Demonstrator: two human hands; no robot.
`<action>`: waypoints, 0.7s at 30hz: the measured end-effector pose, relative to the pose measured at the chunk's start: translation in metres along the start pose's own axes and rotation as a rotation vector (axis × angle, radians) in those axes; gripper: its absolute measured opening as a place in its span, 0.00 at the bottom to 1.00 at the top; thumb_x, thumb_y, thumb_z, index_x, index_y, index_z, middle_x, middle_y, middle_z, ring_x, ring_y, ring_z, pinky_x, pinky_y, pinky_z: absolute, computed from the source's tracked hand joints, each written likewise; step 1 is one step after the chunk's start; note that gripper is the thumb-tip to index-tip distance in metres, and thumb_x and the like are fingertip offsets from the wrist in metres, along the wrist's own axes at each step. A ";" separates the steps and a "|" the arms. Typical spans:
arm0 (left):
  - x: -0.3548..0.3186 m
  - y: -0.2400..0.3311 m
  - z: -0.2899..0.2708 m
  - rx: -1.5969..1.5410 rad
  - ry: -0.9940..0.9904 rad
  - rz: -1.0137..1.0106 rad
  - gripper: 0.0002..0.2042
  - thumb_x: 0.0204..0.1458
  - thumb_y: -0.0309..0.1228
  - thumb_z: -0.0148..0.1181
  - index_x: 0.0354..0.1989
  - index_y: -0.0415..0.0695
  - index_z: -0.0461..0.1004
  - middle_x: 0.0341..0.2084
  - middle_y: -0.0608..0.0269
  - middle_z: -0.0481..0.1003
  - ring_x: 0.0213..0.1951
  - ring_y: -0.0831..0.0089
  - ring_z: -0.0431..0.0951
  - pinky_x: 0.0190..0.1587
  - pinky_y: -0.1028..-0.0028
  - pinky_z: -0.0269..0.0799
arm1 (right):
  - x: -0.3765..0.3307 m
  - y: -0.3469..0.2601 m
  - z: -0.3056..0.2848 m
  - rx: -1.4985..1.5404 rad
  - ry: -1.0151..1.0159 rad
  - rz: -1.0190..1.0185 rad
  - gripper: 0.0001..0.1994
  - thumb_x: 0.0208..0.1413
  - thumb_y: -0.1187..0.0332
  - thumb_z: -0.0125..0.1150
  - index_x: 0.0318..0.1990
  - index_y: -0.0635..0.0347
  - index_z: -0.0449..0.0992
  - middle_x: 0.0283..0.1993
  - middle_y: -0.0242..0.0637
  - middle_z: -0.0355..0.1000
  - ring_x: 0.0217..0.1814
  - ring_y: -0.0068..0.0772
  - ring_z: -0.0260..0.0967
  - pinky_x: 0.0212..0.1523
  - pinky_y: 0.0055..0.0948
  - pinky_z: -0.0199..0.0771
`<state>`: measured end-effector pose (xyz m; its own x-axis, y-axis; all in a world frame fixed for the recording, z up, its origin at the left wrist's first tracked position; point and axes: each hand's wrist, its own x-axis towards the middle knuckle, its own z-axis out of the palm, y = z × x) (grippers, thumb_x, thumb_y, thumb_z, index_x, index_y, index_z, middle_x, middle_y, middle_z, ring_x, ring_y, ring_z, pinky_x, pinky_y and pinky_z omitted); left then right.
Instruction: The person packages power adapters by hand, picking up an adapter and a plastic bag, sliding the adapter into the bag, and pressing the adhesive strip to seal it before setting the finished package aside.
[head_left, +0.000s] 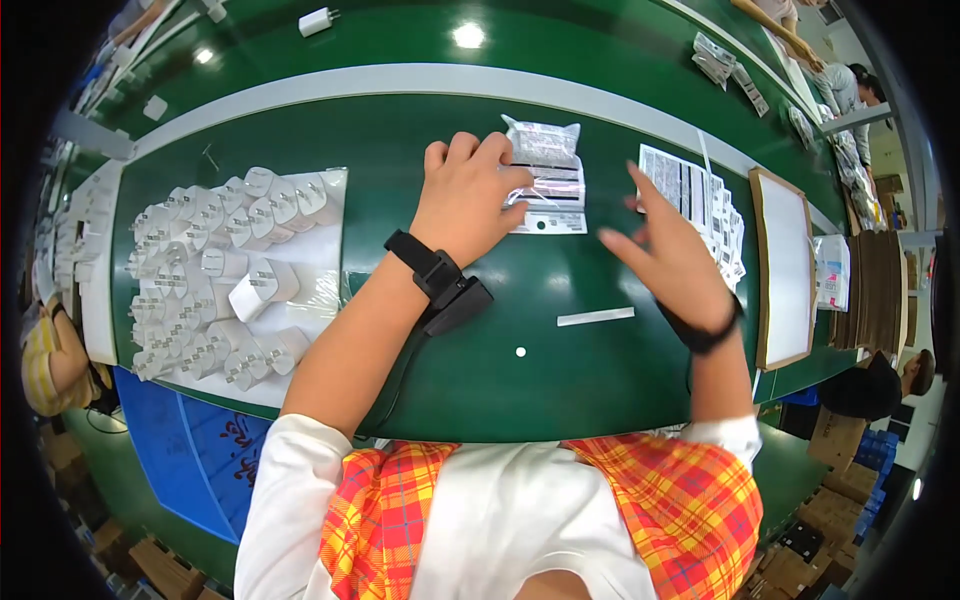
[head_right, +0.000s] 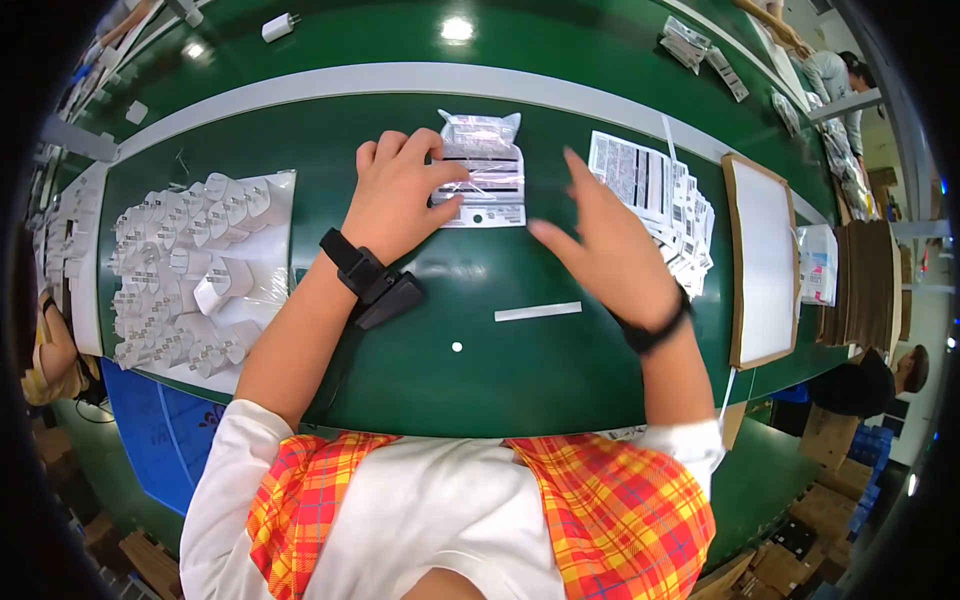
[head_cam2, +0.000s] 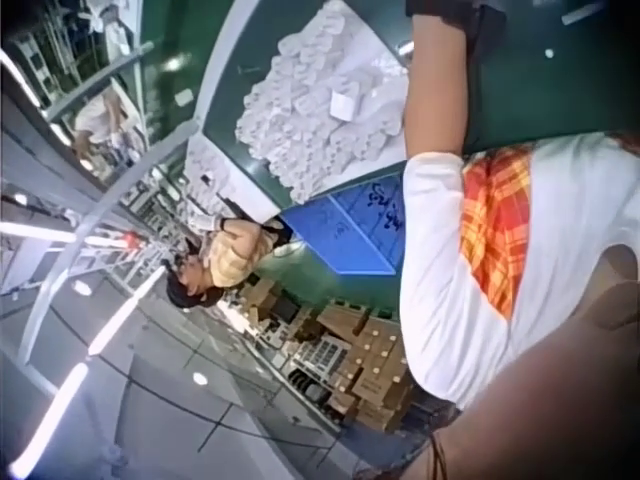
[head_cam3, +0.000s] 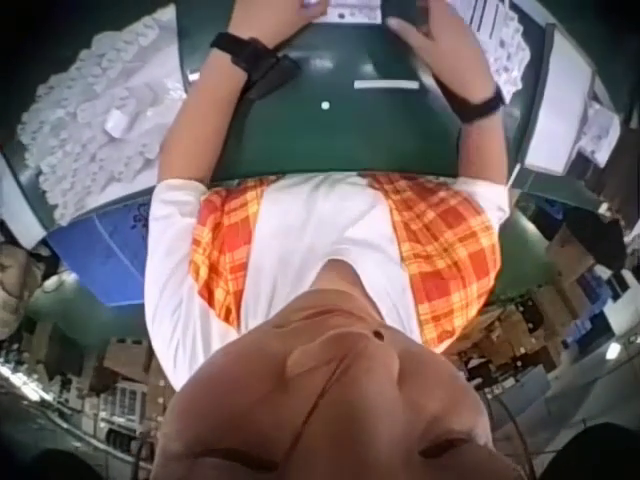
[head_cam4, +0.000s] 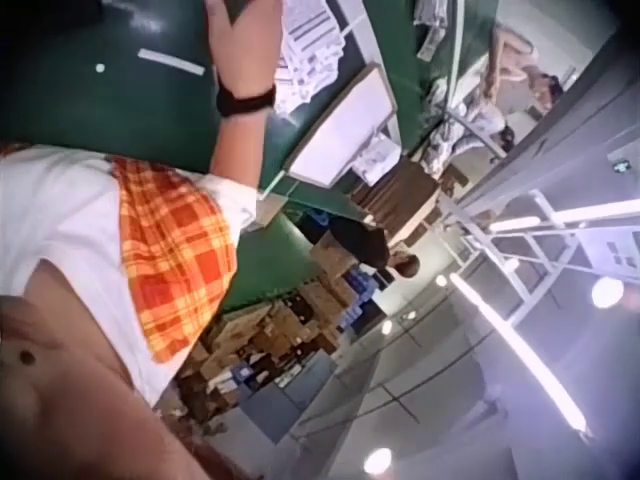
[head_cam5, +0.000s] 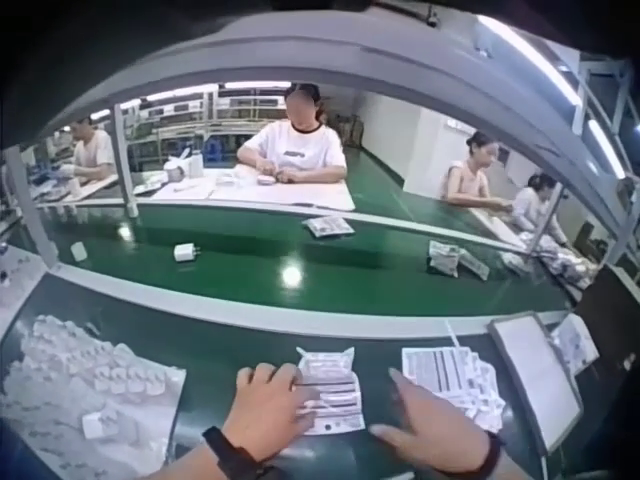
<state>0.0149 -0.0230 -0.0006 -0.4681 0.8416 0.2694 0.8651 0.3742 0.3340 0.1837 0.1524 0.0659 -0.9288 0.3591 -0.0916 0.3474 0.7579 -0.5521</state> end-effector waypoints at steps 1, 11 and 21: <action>0.001 0.004 -0.005 0.005 -0.034 -0.058 0.19 0.45 0.38 0.65 0.48 0.57 0.76 0.47 0.65 0.72 0.49 0.61 0.66 0.53 0.58 0.56 | 0.029 -0.002 0.009 -0.080 0.024 -0.009 0.32 0.54 0.63 0.65 0.64 0.62 0.61 0.53 0.48 0.71 0.47 0.40 0.71 0.49 0.32 0.71; 0.002 -0.010 0.025 0.035 0.229 -0.095 0.26 0.50 0.47 0.60 0.57 0.54 0.71 0.54 0.59 0.67 0.53 0.58 0.64 0.55 0.57 0.55 | 0.140 0.075 -0.054 -0.211 0.307 0.017 0.26 0.56 0.55 0.61 0.51 0.71 0.70 0.34 0.51 0.76 0.37 0.53 0.75 0.44 0.42 0.74; 0.017 -0.017 0.030 -0.176 0.339 -0.003 0.17 0.51 0.34 0.57 0.51 0.49 0.75 0.51 0.64 0.71 0.51 0.58 0.68 0.56 0.61 0.58 | 0.054 0.016 0.043 -0.046 0.050 -0.689 0.13 0.51 0.74 0.51 0.45 0.63 0.73 0.48 0.46 0.73 0.54 0.49 0.70 0.53 0.43 0.69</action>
<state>-0.0022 -0.0038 -0.0289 -0.5288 0.6533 0.5419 0.8333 0.2786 0.4774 0.1338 0.1599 0.0165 -0.9330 -0.1887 0.3065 -0.3135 0.8444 -0.4344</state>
